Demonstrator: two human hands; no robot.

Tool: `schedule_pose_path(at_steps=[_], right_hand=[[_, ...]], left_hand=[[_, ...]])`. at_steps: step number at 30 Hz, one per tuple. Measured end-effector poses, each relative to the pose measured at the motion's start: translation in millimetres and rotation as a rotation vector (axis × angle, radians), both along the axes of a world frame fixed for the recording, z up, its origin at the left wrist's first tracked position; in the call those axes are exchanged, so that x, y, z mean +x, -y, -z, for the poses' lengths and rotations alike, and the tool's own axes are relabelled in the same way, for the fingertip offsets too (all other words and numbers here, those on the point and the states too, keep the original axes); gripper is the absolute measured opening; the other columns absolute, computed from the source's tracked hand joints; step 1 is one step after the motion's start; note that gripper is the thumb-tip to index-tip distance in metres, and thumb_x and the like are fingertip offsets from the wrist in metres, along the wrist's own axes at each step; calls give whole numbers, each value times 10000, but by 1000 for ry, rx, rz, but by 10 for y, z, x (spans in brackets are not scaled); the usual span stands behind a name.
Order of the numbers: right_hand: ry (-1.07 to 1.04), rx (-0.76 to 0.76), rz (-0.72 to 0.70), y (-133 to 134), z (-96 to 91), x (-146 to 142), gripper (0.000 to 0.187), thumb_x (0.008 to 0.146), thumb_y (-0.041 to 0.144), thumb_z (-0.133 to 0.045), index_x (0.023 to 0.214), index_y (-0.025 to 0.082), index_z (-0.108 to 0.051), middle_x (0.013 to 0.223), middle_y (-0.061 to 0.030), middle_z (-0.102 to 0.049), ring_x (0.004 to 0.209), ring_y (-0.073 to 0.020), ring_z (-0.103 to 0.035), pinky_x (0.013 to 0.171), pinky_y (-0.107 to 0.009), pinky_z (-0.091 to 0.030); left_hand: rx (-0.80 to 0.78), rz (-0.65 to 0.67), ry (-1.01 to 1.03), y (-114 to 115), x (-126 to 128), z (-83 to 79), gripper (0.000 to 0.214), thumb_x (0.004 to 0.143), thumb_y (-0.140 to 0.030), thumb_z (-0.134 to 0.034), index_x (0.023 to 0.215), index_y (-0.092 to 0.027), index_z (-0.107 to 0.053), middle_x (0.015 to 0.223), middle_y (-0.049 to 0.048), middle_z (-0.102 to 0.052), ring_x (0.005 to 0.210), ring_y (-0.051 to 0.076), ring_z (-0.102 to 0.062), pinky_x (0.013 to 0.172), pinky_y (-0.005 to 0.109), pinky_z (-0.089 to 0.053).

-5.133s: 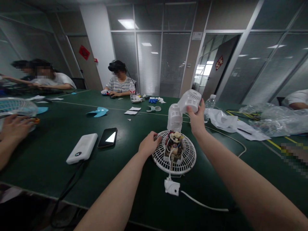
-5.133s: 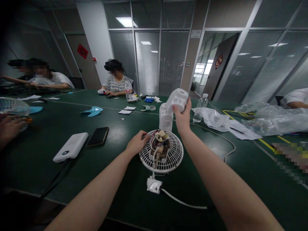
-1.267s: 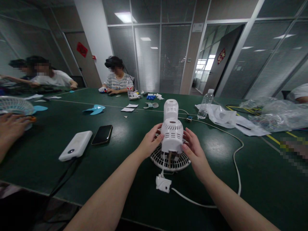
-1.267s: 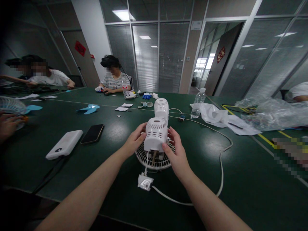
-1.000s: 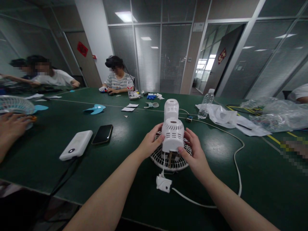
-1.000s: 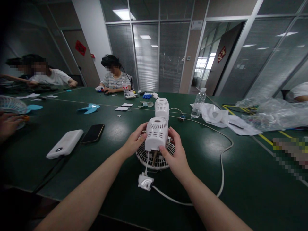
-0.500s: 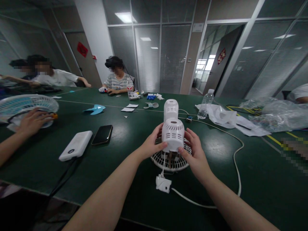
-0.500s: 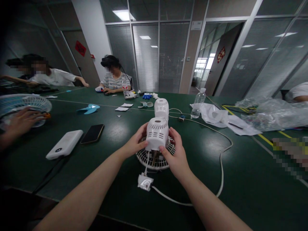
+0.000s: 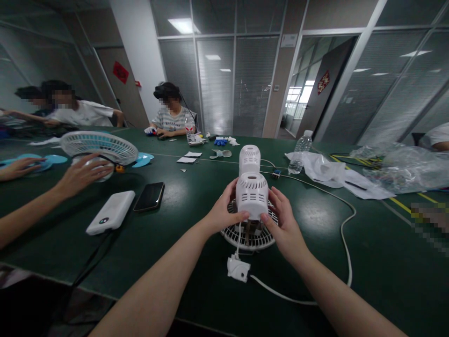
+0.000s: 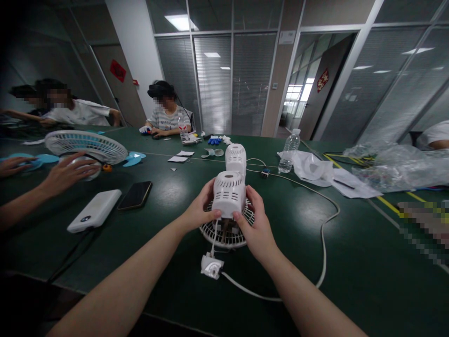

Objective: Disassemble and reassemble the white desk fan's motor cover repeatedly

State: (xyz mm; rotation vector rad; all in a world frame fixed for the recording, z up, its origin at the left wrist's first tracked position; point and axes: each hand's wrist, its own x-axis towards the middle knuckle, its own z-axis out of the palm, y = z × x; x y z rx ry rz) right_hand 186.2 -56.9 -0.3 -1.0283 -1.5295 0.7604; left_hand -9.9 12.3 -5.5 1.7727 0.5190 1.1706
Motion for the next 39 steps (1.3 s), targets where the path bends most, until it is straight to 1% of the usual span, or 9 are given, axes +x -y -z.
schedule_pose_path(at_steps=[7, 14, 18, 22, 26, 29, 33, 36, 39], right_hand=[[-15, 2, -40, 3, 21, -8, 685, 907, 411, -551, 1470, 352, -166, 1561, -51, -265, 1409, -259, -312, 1143, -542, -294], [-11, 18, 6, 6, 11, -7, 707, 879, 407, -599, 1459, 324, -205, 1529, -76, -326, 1389, -268, -345, 1140, -549, -290], [-7, 16, -7, 11, 8, -8, 673, 897, 409, -570, 1459, 333, -208, 1536, -66, -316, 1390, -258, -345, 1140, -539, -294], [-11, 11, -24, 7, 10, -2, 676, 898, 406, -569, 1461, 341, -202, 1539, -62, -310, 1388, -260, -348, 1132, -539, -305], [-14, 40, -5, 6, -3, 1, 684, 875, 395, -602, 1447, 325, -235, 1516, -76, -346, 1383, -273, -352, 1125, -541, -311], [-6, 60, -4, 20, -23, 7, 677, 857, 390, -620, 1430, 320, -265, 1481, -85, -388, 1366, -289, -373, 1113, -552, -322], [3, 53, -19, 49, -46, 7, 669, 844, 403, -628, 1413, 322, -286, 1486, -91, -365, 1343, -309, -398, 1102, -564, -330], [0, 33, -12, 61, -49, -5, 684, 837, 416, -638, 1411, 320, -280, 1493, -98, -343, 1329, -317, -415, 1090, -567, -345], [-17, 30, 2, 54, -35, -14, 692, 833, 432, -643, 1409, 315, -277, 1465, -108, -374, 1317, -318, -428, 1086, -566, -349]], left_hand=[[-73, 19, 104, 32, 55, -10, 954, 706, -384, -777, 1471, -240, -225, 1533, 129, -294, 1395, 337, -309, 1141, 495, -281], [-118, 61, 148, 42, 70, -33, 975, 673, -382, -802, 1463, -247, -247, 1527, 132, -310, 1394, 350, -307, 1138, 506, -274], [-151, 54, 174, 71, 74, -62, 933, 695, -380, -786, 1454, -240, -262, 1515, 134, -332, 1386, 346, -323, 1130, 494, -293], [-167, 61, 193, 88, 80, -85, 906, 715, -385, -768, 1453, -246, -259, 1508, 132, -346, 1381, 345, -332, 1118, 490, -313], [-115, 57, 155, 71, 76, -80, 926, 711, -410, -765, 1457, -235, -245, 1515, 135, -329, 1381, 344, -329, 1124, 483, -308], [-56, 22, 68, 58, 59, -69, 955, 693, -414, -778, 1462, -243, -239, 1519, 134, -315, 1378, 346, -333, 1129, 501, -295], [-20, -11, -28, 55, 27, -66, 1009, 672, -400, -794, 1478, -243, -207, 1509, 138, -325, 1381, 359, -317, 1132, 526, -277], [-13, 3, -37, 53, 11, -68, 1018, 671, -404, -794, 1480, -245, -196, 1517, 139, -306, 1387, 361, -304, 1133, 525, -274], [-16, 31, -34, 44, 2, -68, 1043, 656, -407, -805, 1481, -253, -186, 1524, 139, -285, 1389, 366, -296, 1136, 535, -266]])
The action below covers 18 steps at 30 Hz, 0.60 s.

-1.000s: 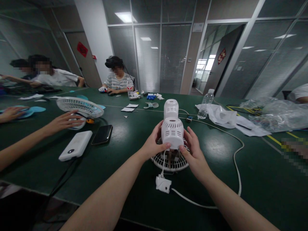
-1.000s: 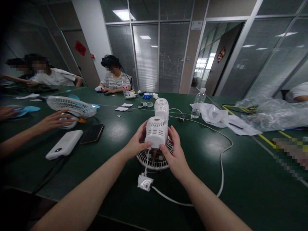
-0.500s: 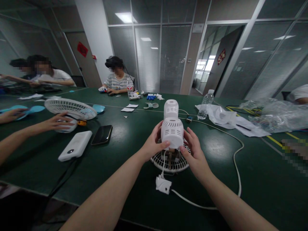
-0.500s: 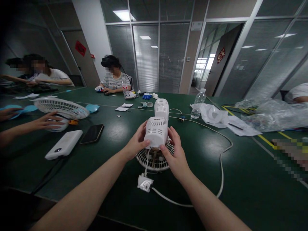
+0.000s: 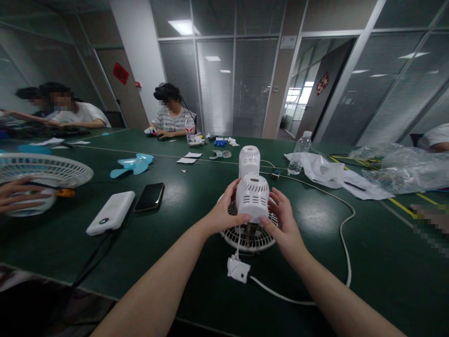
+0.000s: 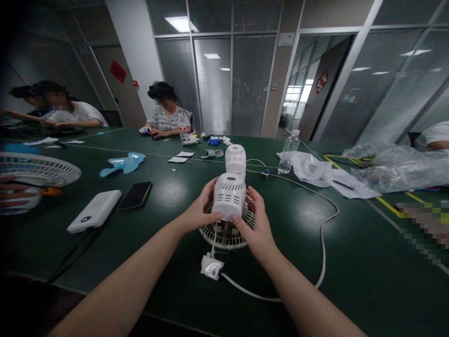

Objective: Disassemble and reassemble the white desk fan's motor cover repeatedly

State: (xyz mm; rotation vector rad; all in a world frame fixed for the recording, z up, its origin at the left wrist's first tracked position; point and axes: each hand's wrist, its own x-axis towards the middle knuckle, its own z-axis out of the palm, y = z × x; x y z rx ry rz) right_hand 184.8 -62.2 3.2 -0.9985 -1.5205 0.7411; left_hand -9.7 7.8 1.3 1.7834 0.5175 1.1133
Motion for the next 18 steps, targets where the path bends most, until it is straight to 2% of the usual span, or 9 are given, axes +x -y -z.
schedule_pose_path(at_steps=[10, 16, 18], right_hand=[[2, 23, 39, -20, 1, -7, 677, 826, 436, -654, 1387, 295, -301, 1418, -118, -419, 1279, -299, -468, 1070, -552, -380], [51, 28, 51, -10, 3, 6, 723, 835, 455, -632, 1433, 309, -252, 1500, -114, -332, 1284, -317, -458, 1026, -554, -425], [58, 24, 38, -7, 7, 12, 744, 841, 456, -622, 1450, 307, -223, 1498, -119, -344, 1300, -323, -441, 1026, -557, -423]], left_hand=[[-43, 77, 55, 23, 8, -16, 1038, 658, -384, -811, 1469, -251, -177, 1520, 143, -287, 1389, 349, -310, 1144, 514, -267], [-58, 83, 85, 46, 31, -33, 1013, 684, -444, -780, 1471, -233, -178, 1512, 144, -310, 1389, 352, -309, 1141, 497, -276], [-53, 81, 78, 48, 30, -36, 1037, 673, -477, -778, 1476, -231, -171, 1520, 143, -298, 1398, 362, -287, 1145, 503, -260]])
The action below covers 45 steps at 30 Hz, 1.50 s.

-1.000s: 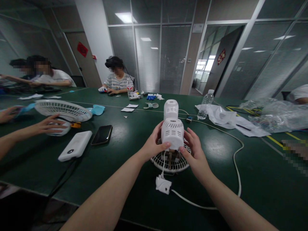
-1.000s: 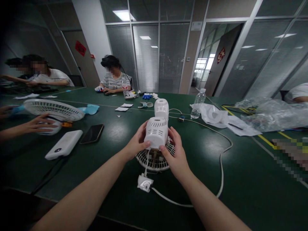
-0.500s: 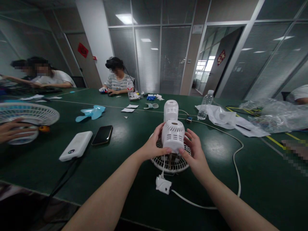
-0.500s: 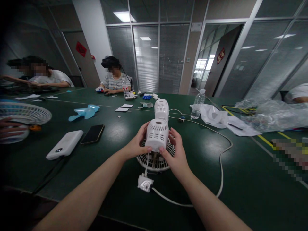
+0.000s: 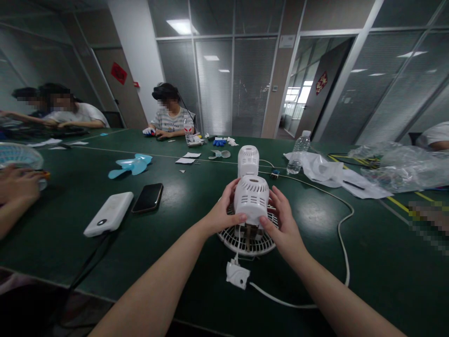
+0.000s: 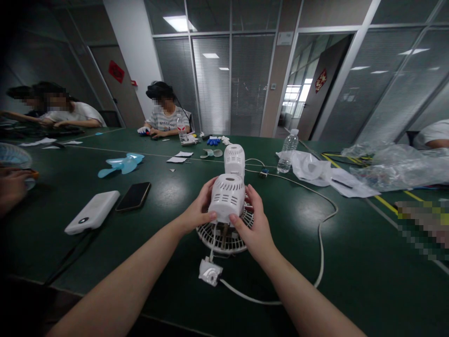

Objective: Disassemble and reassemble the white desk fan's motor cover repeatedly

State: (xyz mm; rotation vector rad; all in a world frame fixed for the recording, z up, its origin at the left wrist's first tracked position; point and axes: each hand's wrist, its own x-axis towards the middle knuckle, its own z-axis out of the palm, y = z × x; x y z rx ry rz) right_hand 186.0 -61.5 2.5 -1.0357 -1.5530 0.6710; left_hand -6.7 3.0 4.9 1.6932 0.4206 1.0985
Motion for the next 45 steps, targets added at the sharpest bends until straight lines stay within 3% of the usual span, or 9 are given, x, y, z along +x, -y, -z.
schedule_pose_path(at_steps=[4, 10, 17, 26, 30, 37, 45], right_hand=[[36, 37, -11, 7, 6, 6, 775, 819, 422, -660, 1452, 316, -225, 1495, -107, -356, 1334, -326, -400, 1052, -565, -392], [83, 80, -53, 16, 7, 28, 745, 825, 364, -650, 1445, 321, -239, 1497, -88, -329, 1334, -308, -389, 1081, -550, -361], [109, 64, -73, 10, 16, 27, 779, 820, 387, -645, 1458, 317, -204, 1505, -96, -305, 1348, -309, -375, 1109, -563, -318], [47, -59, -75, -13, 15, -29, 862, 806, 446, -669, 1484, 305, -156, 1494, -114, -352, 1348, -313, -389, 1116, -570, -294], [37, -62, -92, -11, 12, -7, 863, 817, 443, -658, 1490, 306, -136, 1505, -110, -340, 1356, -308, -379, 1118, -562, -291], [82, -54, -128, -23, 9, 13, 903, 814, 424, -666, 1500, 344, -83, 1537, -80, -291, 1396, -309, -315, 1148, -569, -222], [115, -73, -213, -49, -68, 77, 937, 800, 401, -691, 1500, 349, -70, 1541, -93, -276, 1384, -321, -337, 1119, -569, -283]], left_hand=[[-1, 27, -21, -5, -15, 9, 1072, 655, -490, -784, 1485, -262, -145, 1551, 129, -238, 1414, 381, -239, 1141, 536, -243], [38, 76, -47, 1, -47, -11, 1043, 653, -366, -811, 1472, -290, -170, 1546, 124, -236, 1407, 374, -259, 1127, 559, -250], [92, 34, -132, 22, -52, -63, 1113, 598, -306, -849, 1474, -289, -162, 1530, 133, -251, 1400, 375, -266, 1127, 568, -249], [106, 88, -433, -1, -249, -84, 1374, 591, -303, -854, 1465, -311, 207, 1591, 151, -61, 1446, 390, -130, 1131, 638, -163], [155, 24, -487, -24, -245, -18, 1379, 559, -314, -864, 1481, -288, 160, 1593, 149, -52, 1448, 389, -119, 1145, 622, -148], [317, -68, -398, -19, -119, 53, 1389, 526, -352, -877, 1503, -255, 105, 1578, 159, -113, 1442, 396, -125, 1159, 597, -125], [297, -61, -454, -34, -150, 49, 1369, 525, -378, -867, 1505, -262, 82, 1578, 151, -101, 1441, 402, -113, 1159, 609, -94]])
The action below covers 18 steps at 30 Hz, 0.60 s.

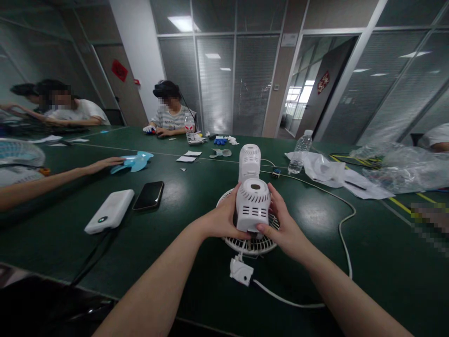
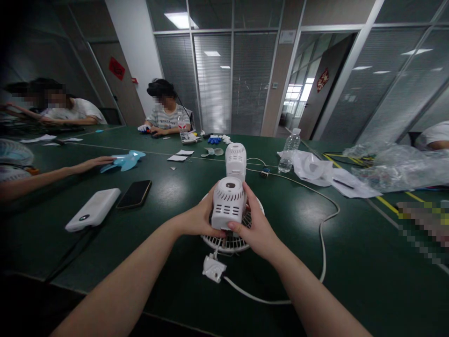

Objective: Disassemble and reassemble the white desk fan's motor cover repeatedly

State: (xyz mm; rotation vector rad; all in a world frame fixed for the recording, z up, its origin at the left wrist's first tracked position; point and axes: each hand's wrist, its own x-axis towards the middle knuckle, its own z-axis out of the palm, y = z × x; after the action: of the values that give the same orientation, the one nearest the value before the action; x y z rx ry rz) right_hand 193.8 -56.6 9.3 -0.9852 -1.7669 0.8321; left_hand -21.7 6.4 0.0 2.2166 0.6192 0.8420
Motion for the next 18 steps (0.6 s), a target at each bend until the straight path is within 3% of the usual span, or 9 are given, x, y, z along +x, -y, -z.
schedule_pose_path(at_steps=[5, 12, 18], right_hand=[[5, 12, -27, -17, -13, 33, 891, 802, 390, -693, 1484, 359, -120, 1551, -79, -266, 1393, -314, -324, 1125, -554, -287], [-12, 47, -9, -17, 48, 39, 899, 808, 385, -689, 1486, 369, -99, 1521, -83, -310, 1364, -313, -367, 1113, -551, -309], [-32, 54, 30, -7, 52, 37, 921, 788, 419, -700, 1485, 360, -102, 1465, -102, -364, 1308, -326, -427, 1082, -561, -340]], left_hand=[[-117, 32, -76, -3, -71, -59, 1385, 524, -397, -867, 1499, -268, 109, 1576, 150, -98, 1436, 402, -134, 1152, 621, -120], [-186, 45, 25, 37, -20, -115, 1231, 592, -383, -844, 1495, -243, -21, 1542, 160, -189, 1417, 361, -226, 1153, 581, -196], [-184, 35, 44, 41, -21, -123, 1182, 603, -372, -843, 1486, -237, -69, 1543, 151, -186, 1424, 353, -212, 1162, 558, -198]])
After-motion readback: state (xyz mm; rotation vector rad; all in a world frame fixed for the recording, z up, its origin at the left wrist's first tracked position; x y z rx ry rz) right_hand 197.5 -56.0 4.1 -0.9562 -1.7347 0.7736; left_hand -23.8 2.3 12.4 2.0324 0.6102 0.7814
